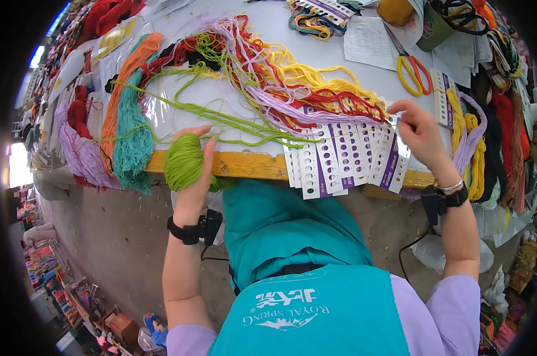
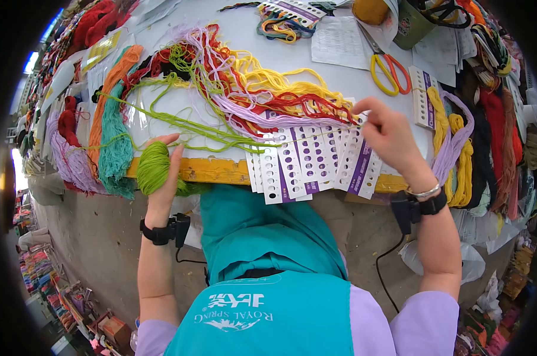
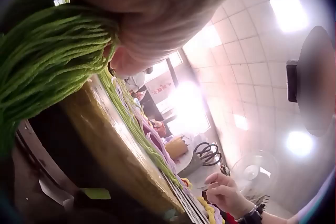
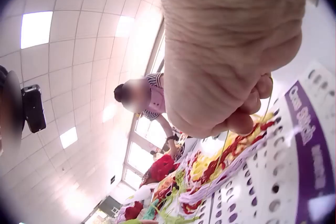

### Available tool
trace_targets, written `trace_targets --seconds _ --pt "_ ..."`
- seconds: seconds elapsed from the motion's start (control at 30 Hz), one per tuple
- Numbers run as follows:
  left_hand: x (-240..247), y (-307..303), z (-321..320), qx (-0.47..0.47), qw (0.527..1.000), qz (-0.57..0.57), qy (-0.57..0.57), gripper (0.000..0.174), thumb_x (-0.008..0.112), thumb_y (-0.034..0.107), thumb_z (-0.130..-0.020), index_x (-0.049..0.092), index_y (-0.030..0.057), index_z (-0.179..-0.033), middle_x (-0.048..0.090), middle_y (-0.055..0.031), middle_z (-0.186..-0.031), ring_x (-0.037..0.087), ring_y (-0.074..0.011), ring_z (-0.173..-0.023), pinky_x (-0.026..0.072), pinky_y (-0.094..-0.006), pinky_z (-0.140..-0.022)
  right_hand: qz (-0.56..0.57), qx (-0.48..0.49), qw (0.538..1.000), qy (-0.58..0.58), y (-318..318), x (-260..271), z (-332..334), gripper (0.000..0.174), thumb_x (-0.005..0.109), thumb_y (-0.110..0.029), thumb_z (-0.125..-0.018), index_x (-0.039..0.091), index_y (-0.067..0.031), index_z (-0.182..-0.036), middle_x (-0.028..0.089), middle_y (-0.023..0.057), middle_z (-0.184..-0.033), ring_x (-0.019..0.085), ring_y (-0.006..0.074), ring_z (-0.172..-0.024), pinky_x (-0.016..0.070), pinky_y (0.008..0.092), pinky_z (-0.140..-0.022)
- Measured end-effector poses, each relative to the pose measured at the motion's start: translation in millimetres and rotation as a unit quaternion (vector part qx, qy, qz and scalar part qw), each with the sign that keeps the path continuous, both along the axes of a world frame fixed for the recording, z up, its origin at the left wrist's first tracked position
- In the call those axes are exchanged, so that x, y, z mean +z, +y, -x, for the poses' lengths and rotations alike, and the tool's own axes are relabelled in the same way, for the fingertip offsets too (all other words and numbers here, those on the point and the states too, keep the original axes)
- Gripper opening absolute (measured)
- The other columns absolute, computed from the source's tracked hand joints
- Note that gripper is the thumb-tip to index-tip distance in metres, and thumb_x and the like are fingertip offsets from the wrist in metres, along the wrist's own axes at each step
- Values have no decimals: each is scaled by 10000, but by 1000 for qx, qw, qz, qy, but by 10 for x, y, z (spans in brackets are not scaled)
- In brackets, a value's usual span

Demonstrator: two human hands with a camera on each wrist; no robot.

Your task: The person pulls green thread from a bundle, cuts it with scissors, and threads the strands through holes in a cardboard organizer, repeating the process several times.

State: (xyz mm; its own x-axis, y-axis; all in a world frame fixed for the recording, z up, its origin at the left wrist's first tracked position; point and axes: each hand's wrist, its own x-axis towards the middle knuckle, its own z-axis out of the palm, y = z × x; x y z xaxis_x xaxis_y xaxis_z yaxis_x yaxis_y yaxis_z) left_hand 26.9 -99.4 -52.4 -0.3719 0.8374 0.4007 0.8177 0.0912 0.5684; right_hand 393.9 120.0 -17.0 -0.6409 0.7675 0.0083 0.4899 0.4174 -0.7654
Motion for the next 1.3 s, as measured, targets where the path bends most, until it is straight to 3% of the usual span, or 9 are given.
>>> trace_targets --seconds 0.27,0.47,0.6,0.73,0.87,1.03,1.13,1.23,1.3 --pt "-54 64 -11 -5 999 -6 -46 192 653 58 -865 655 26 -1054 600 -86 -1014 571 -200 -956 450 -318 -840 9 -98 995 -11 362 -162 -569 273 459 26 -821 600 -38 -1045 426 -61 -568 378 27 -519 307 219 -497" --pt "-194 13 74 9 998 54 29 202 629 66 -885 629 19 -1082 647 -88 -948 628 -206 -875 491 -325 -790 -51 -107 988 -100 521 -307 -807 257 480 -9 -800 622 -64 -1006 464 0 -560 429 84 -510 348 257 -511" --pt "-169 21 22 22 997 58 -37 177 606 40 -895 607 10 -1070 612 -99 -988 619 -211 -928 489 -339 -804 -97 -162 971 -148 522 -145 -918 208 526 -40 -802 630 -38 -983 568 60 -630 551 175 -595 425 338 -565" --pt "-180 23 15 38 990 38 -127 163 595 63 -911 607 4 -1062 596 -66 -954 563 -158 -868 460 -297 -786 -112 -170 977 -69 612 38 -1099 172 611 -96 -825 639 16 -952 664 128 -828 644 202 -731 498 306 -691" --pt "-210 2 31 58 984 18 -167 148 588 97 -922 623 3 -1032 600 -49 -938 534 -136 -846 442 -281 -774 -290 -254 922 -31 916 388 -1128 123 597 -79 -845 640 13 -913 651 144 -852 643 249 -787 506 336 -718" --pt "-238 -11 19 69 984 -1 -162 139 580 110 -929 626 -2 -997 601 -50 -928 540 -138 -861 443 -287 -779 -550 -47 823 -132 1580 853 -685 80 568 -37 -822 629 -18 -869 630 160 -840 630 353 -779 513 401 -688" --pt "-262 18 28 70 986 -10 -152 150 575 122 -935 626 -7 -992 609 -59 -928 554 -153 -867 448 -297 -781 -499 7 803 -325 1916 828 -393 132 605 -104 -786 652 -5 -860 646 188 -848 631 377 -795 513 416 -701" --pt "-324 1 50 80 989 -6 -121 164 573 140 -942 626 -7 -994 624 -74 -916 576 -173 -854 460 -313 -772 -278 13 904 -325 1924 503 -91 235 651 -199 -729 659 19 -816 652 228 -831 645 384 -805 515 431 -704" --pt "-351 -27 63 102 993 11 -56 167 582 152 -942 634 3 -995 640 -79 -885 594 -181 -831 469 -320 -758 -155 -2 920 -359 1893 130 -2 331 677 -285 -724 646 32 -816 649 259 -818 657 392 -838 518 449 -720"
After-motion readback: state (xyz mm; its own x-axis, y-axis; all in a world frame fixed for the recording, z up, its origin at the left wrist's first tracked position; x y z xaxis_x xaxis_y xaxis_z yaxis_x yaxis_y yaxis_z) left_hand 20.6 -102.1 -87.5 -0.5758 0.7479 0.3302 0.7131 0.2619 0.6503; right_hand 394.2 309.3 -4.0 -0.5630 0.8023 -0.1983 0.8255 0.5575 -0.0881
